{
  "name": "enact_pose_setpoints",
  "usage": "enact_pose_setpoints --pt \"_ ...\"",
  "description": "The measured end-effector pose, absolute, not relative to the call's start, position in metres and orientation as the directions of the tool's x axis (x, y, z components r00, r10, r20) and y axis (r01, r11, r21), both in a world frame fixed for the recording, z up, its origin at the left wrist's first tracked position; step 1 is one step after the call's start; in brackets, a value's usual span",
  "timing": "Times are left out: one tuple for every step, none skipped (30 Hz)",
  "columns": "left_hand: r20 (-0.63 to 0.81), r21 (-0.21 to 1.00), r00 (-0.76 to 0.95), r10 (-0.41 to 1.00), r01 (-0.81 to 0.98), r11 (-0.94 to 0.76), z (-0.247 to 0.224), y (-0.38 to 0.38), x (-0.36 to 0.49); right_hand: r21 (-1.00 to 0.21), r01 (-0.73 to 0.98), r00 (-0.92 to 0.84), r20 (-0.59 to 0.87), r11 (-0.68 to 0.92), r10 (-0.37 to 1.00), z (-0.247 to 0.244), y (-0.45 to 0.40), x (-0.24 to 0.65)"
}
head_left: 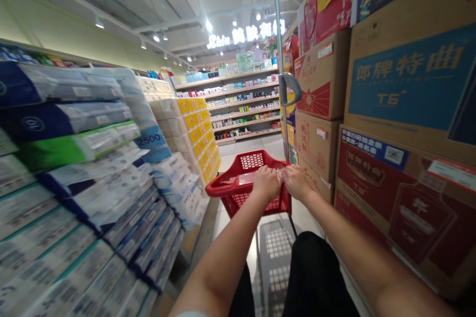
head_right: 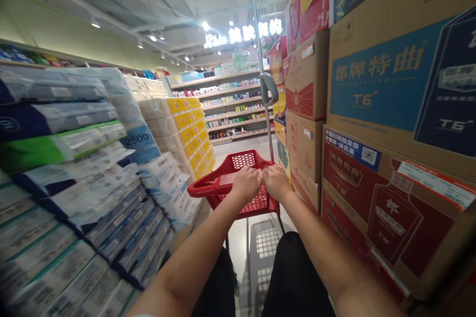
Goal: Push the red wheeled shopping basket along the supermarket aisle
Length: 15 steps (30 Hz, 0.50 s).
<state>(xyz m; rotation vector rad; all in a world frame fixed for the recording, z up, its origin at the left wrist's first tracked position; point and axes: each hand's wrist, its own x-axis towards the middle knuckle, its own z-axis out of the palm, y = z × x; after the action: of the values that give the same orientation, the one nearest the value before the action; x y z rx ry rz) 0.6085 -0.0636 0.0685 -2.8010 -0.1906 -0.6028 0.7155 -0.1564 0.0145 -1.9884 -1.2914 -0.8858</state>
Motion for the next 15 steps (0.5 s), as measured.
enact_pose_setpoints --pt "0.336 -0.235 0.940 0.063 0.149 -0.961 0.078 -0.061 0.614 -0.129 0.929 0.307 0.791 -0.345 0.530 0.014 -0.157 0.717" --pt "0.266 -0.234 0.962 0.063 0.127 -0.964 0.086 -0.059 0.618 -0.134 0.928 0.311 0.790 -0.348 0.528 0.013 -0.157 0.718" --pt "0.225 -0.229 0.972 0.070 0.123 -0.966 0.092 -0.058 0.623 -0.138 0.926 0.316 0.791 -0.351 0.524 0.013 -0.157 0.718" --pt "0.207 -0.225 0.975 0.080 0.127 -0.966 0.096 -0.057 0.627 -0.143 0.924 0.322 0.793 -0.356 0.518 0.012 -0.157 0.718" --pt "0.210 -0.219 0.973 0.091 0.138 -0.966 0.096 -0.057 0.629 -0.148 0.919 0.330 0.795 -0.365 0.509 0.011 -0.157 0.717" --pt "0.224 -0.216 0.970 0.096 0.146 -0.965 0.093 -0.058 0.630 -0.152 0.913 0.339 0.797 -0.378 0.499 0.011 -0.157 0.716" --pt "0.255 -0.212 0.962 0.096 0.153 -0.965 0.088 -0.060 0.630 -0.156 0.908 0.348 0.799 -0.390 0.490 0.011 -0.156 0.714" --pt "0.314 -0.204 0.944 0.098 0.168 -0.965 0.082 -0.062 0.628 -0.159 0.903 0.354 0.801 -0.398 0.483 0.011 -0.156 0.713" --pt "0.398 -0.188 0.911 0.107 0.195 -0.963 0.074 -0.064 0.625 -0.161 0.903 0.355 0.801 -0.398 0.482 0.012 -0.156 0.712" --pt "0.485 -0.166 0.866 0.120 0.226 -0.960 0.067 -0.066 0.622 -0.162 0.907 0.352 0.800 -0.389 0.487 0.013 -0.157 0.710" --pt "0.556 -0.145 0.821 0.131 0.251 -0.957 0.061 -0.066 0.619 -0.162 0.913 0.345 0.797 -0.374 0.496 0.013 -0.157 0.710" --pt "0.598 -0.131 0.790 0.134 0.261 -0.956 0.056 -0.066 0.615 -0.163 0.920 0.338 0.792 -0.356 0.509 0.014 -0.158 0.709" --pt "0.606 -0.129 0.786 0.125 0.252 -0.959 0.054 -0.064 0.613 -0.165 0.925 0.332 0.787 -0.342 0.519 0.015 -0.159 0.709" --pt "0.583 -0.137 0.806 0.099 0.218 -0.966 0.053 -0.061 0.610 -0.167 0.928 0.330 0.784 -0.333 0.526 0.015 -0.159 0.709" --pt "0.555 -0.139 0.829 0.064 0.168 -0.976 0.053 -0.057 0.607 -0.169 0.929 0.330 0.782 -0.330 0.529 0.015 -0.160 0.709"
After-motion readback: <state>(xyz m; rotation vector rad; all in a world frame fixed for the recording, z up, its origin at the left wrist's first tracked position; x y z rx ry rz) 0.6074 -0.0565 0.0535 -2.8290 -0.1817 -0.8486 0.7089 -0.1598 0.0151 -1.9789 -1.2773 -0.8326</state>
